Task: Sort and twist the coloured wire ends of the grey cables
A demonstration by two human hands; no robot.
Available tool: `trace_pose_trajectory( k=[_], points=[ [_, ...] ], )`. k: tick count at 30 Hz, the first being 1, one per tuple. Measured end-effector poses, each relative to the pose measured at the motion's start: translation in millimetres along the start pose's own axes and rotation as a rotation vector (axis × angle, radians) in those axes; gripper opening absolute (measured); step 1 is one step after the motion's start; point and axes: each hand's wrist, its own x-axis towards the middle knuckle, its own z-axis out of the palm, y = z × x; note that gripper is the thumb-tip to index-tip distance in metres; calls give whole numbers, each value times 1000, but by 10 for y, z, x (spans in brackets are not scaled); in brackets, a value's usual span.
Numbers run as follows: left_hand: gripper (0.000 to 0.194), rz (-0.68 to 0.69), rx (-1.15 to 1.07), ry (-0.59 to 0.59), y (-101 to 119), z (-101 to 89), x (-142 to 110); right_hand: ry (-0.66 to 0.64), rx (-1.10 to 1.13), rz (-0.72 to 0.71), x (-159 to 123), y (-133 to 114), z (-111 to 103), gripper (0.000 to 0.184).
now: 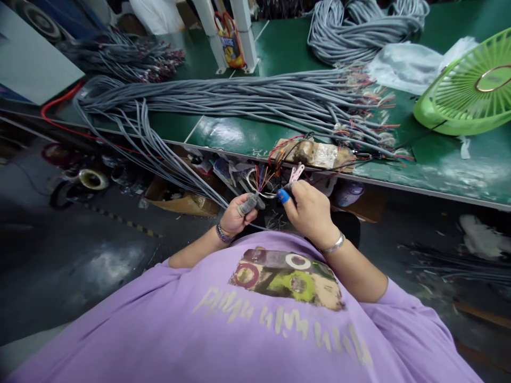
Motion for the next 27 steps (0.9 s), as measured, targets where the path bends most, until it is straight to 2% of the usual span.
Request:
trace_pose_trajectory(
  k=[6,13,27],
  points=[
    [50,-24,8,-70,22,14,-19,31,12,38,-5,58,102,34],
    [49,-20,-1,-43,0,10,-9,28,131,42,-6,27,115,35],
    [51,-47,-22,-40,11,15,1,23,178,63,10,70,152,35]
  ],
)
